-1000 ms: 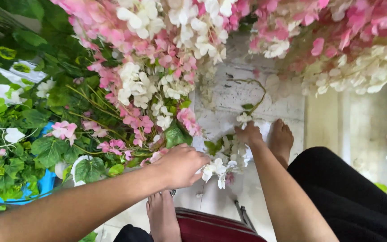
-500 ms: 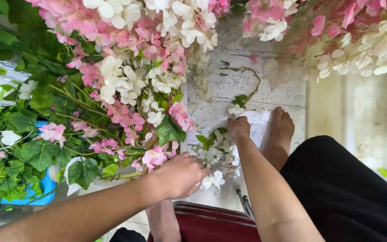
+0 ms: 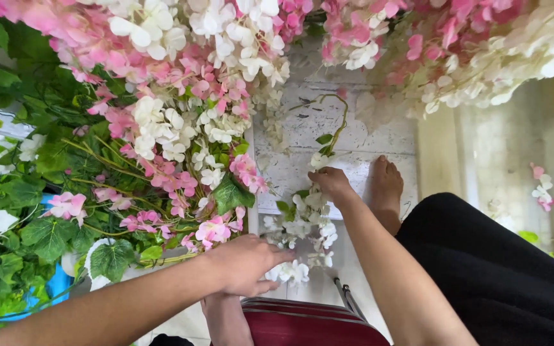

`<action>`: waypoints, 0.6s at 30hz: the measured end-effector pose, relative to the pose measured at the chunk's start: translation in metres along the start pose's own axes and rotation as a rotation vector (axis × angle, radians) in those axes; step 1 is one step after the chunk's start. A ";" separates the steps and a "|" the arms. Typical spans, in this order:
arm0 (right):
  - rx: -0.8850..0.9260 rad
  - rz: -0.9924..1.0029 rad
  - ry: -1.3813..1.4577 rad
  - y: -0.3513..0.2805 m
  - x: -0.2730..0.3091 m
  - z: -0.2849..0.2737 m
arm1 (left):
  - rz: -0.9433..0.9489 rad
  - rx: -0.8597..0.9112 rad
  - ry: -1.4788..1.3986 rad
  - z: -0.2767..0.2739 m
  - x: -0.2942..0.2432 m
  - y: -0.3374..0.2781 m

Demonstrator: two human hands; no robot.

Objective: Arranging artificial pink and white flower stems into a large decorative floral display.

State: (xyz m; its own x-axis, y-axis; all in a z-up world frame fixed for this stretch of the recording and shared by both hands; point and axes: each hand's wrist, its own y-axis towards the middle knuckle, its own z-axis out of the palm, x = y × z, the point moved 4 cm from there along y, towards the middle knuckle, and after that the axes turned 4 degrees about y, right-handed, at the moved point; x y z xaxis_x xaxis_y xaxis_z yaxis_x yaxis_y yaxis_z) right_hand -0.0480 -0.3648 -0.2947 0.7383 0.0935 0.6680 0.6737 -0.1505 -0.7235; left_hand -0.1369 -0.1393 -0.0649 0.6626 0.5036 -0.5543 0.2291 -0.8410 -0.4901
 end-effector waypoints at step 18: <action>-0.101 -0.317 -0.940 -0.141 0.137 -0.124 | -0.330 -0.150 -0.358 -0.133 -0.003 -0.023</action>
State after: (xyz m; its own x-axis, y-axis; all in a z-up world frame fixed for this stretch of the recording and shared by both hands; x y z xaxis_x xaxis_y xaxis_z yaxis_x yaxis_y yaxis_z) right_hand -0.0463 -0.4526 -0.0799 0.2799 0.8786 0.3869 0.8707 -0.0626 -0.4878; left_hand -0.0491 -0.1475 0.0374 0.2583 0.7612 -0.5948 0.5020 -0.6318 -0.5906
